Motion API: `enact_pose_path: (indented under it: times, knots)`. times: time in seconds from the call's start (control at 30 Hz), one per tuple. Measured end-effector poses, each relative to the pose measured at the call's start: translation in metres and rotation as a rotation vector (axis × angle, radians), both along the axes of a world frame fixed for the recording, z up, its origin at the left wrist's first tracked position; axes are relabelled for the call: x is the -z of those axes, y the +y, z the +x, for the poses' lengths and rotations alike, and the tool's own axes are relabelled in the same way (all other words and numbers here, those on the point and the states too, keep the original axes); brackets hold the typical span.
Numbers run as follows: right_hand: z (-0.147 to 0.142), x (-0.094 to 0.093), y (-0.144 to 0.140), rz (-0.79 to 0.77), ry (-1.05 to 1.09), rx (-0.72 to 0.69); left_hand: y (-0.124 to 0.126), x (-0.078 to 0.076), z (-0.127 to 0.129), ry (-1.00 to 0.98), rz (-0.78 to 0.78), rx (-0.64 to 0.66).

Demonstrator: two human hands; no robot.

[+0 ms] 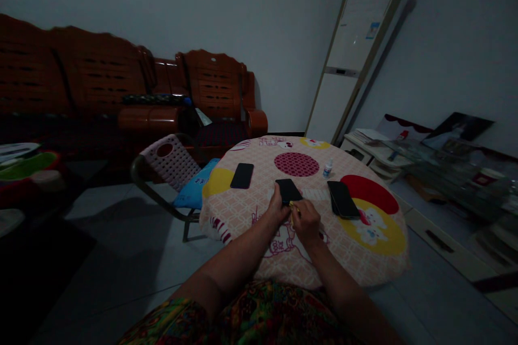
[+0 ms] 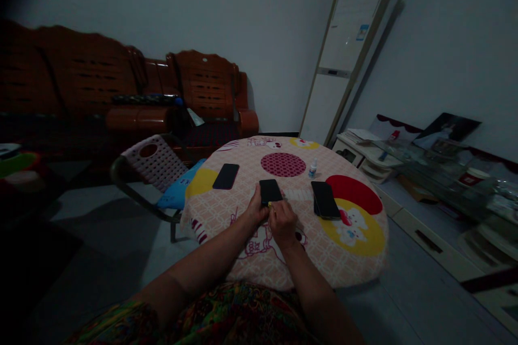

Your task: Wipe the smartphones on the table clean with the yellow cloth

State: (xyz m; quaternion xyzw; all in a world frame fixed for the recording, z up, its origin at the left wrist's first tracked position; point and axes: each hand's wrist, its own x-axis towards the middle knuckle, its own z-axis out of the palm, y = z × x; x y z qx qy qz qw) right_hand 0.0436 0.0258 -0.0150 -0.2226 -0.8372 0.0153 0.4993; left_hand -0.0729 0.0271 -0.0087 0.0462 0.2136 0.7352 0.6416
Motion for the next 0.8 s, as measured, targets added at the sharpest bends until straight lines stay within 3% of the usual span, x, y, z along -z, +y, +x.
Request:
enact_pose_path:
  times: [0.47, 0.8]
  knots:
    - [-0.0030, 0.0033, 0.0031, -0.004, -0.060, 0.065, 0.0012, 0.0011, -0.0013, -0.010, -0.038, -0.017]
    - [-0.0034, -0.0021, -0.0017, 0.024, -0.025, -0.015, -0.0030, -0.0023, -0.0004, 0.011, -0.052, 0.037]
